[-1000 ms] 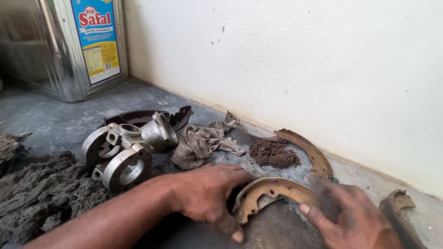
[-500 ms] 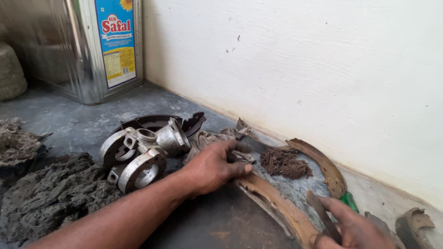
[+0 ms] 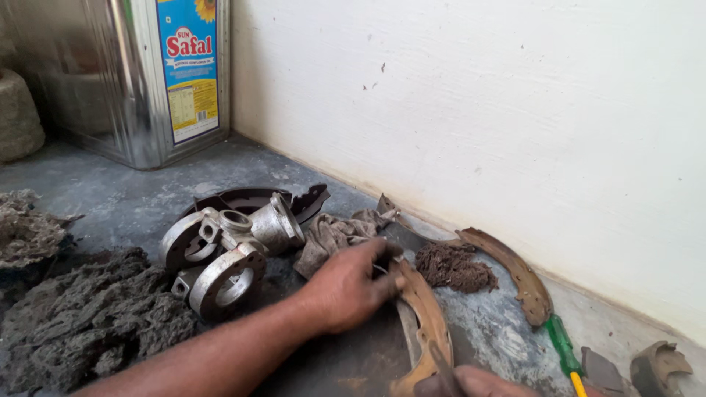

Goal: The person cleans a brake shoe by hand and with a small scraper, removing debris and checking the surface of the component.

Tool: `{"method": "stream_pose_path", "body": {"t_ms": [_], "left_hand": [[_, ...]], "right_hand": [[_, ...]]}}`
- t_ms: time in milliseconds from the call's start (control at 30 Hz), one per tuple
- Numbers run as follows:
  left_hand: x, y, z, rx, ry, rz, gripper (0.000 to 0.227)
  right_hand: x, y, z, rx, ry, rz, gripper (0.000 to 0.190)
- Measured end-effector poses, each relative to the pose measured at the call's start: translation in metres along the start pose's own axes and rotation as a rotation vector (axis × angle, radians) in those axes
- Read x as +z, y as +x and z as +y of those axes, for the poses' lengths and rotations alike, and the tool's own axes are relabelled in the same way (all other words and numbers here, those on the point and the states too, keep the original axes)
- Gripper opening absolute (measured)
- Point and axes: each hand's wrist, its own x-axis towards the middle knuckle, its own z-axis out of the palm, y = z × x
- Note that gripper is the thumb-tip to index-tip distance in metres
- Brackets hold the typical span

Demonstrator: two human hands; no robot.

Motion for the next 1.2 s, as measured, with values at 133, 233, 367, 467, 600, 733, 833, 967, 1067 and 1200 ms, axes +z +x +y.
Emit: {"method": "stream_pose_path", "body": {"t_ms": [133, 233, 367, 467, 600, 733, 833, 967, 1067, 1200], "left_hand": [[0.001, 0.002, -0.004, 0.064, -0.086, -0.072, 0.073], [0.004, 0.005, -0.009, 0.110, -0.237, -0.115, 0.092], [0.002, -0.006, -0.007, 0.174, -0.344, -0.288, 0.125], [0.004, -0.018, -0.002, 0.363, -0.440, -0.432, 0.138], [0.013, -0.020, 0.004, 0.433, -0.273, -0.443, 0.109], [0.005, -0.014, 0.006, 0.322, -0.434, -0.463, 0.079], [-0.001, -0.012, 0.004, 0.117, -0.490, -0.415, 0.067], [-0.003, 0.000, -0.006, 0.116, -0.805, -0.335, 0.063], [0.002, 0.006, -0.019, 0.141, -0.929, -0.282, 0.069], [0.010, 0.015, -0.030, 0.142, -0.895, -0.181, 0.084]], "right_hand": [[-0.012, 0.008, 0.011, -0.113, 0.102, -0.065, 0.054], [-0.032, 0.003, 0.022, -0.200, 0.195, -0.079, 0.051], [-0.041, -0.003, 0.033, -0.337, 0.309, -0.107, 0.047], [-0.020, 0.003, 0.034, -0.431, 0.417, -0.167, 0.051], [0.005, 0.004, 0.016, -0.333, 0.337, -0.076, 0.061], [-0.006, -0.026, -0.009, -0.064, 0.232, 0.152, 0.074], [-0.043, -0.042, -0.033, 0.207, 0.123, 0.296, 0.072], [-0.052, -0.040, -0.025, 0.248, -0.238, 0.503, 0.066], [-0.055, -0.039, -0.010, 0.028, -0.845, 0.559, 0.070], [-0.033, -0.037, 0.009, -0.080, -0.935, 0.839, 0.062]]}}
